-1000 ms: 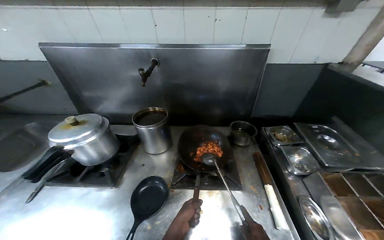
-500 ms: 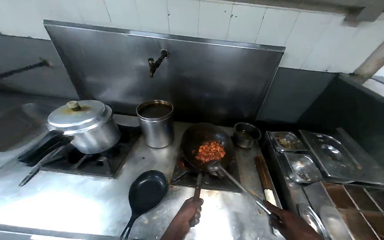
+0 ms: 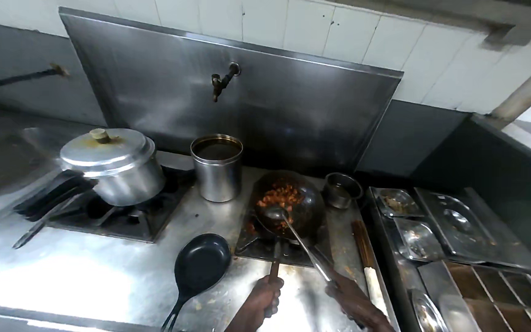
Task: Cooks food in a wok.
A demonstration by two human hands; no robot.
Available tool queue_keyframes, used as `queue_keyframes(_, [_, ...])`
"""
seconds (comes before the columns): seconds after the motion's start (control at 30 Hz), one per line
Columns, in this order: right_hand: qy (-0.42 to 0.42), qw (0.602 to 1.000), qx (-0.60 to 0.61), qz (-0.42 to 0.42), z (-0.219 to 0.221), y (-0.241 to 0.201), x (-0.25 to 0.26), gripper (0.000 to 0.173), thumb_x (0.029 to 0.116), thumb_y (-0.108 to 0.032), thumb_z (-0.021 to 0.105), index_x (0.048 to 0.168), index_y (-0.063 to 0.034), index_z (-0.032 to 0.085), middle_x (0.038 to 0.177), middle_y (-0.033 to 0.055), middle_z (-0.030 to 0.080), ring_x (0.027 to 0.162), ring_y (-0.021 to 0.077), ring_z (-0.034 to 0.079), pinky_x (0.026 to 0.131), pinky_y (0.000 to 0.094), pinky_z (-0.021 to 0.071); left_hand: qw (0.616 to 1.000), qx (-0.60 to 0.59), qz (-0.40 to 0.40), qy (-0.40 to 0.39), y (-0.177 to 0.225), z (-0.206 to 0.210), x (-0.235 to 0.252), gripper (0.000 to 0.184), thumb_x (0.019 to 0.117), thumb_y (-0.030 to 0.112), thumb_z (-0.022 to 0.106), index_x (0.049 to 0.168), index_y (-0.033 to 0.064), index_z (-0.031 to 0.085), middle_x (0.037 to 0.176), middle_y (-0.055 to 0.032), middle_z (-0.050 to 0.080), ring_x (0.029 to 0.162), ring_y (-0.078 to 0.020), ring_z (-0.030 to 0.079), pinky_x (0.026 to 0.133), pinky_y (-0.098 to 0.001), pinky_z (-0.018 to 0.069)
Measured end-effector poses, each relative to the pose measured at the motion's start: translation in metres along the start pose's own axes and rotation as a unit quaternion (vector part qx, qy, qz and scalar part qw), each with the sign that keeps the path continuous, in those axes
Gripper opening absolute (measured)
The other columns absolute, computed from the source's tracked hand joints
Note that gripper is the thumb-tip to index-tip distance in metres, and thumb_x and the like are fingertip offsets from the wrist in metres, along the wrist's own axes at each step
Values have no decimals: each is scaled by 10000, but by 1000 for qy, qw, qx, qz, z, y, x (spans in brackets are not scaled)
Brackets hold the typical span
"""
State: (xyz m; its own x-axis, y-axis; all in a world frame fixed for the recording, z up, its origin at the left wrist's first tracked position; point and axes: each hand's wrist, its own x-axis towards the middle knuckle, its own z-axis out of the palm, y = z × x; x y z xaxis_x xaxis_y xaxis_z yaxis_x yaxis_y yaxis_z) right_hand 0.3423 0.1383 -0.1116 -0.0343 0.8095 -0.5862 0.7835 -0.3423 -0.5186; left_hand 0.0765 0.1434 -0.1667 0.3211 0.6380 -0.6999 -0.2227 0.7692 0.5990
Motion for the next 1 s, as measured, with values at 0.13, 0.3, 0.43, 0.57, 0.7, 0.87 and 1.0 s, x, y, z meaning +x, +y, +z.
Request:
queue_keyframes(0.13, [11,995,102,7,-18,29,-33,671,1017,-260,614,1620,-254,321,1003,114,634,588,193,564,530,376,515,1000,-8,-6,-9,2,-4,-1,154,1080,212,535,1188,103,512,651,15,439,424,-68,407,380,-201,387])
queue_keyframes(0.3, [102,957,273,9,-7,1,-14,637,1053,-249,571,1624,-212,289,907,95,576,532,171,526,462,340,492,999,-38,-10,-22,6,2,-7,147,1081,198,529,1186,100,500,650,13,445,423,-63,415,378,-195,395])
queue_keyframes(0.43, [84,908,410,23,-2,-41,37,520,1071,-225,554,1550,-168,361,773,62,526,500,145,512,445,297,476,998,-51,-7,-17,3,9,-8,132,1077,183,529,1171,95,500,647,10,450,419,-65,416,374,-197,394])
queue_keyframes(0.57, [-21,935,354,-10,7,-41,50,602,1059,-237,566,1597,-212,296,821,62,532,518,153,514,468,315,495,999,-39,-2,-6,2,9,-8,140,1071,192,551,1155,93,500,642,8,448,419,-68,420,375,-203,399])
queue_keyframes(0.7, [-45,988,144,-36,-9,-10,13,704,1013,-274,622,1625,-239,275,983,112,600,585,190,550,531,375,518,1000,-25,-7,-2,5,6,-8,145,1070,198,554,1159,96,503,653,13,451,421,-68,416,380,-205,400])
queue_keyframes(0.87, [96,951,-295,-11,-55,-8,-32,654,1003,-286,599,1596,-404,351,1305,155,661,1122,357,672,962,558,530,1000,-12,-16,-9,10,1,-9,146,1066,200,562,1153,100,502,652,12,447,426,-71,418,384,-206,402])
queue_keyframes(1.0, [186,901,-391,-27,-58,-51,-21,628,1020,-209,533,1562,-485,375,1326,169,634,1043,394,685,858,569,553,1000,-13,-15,-10,7,2,-5,135,1065,194,563,1138,98,502,647,14,441,425,-72,421,389,-208,409])
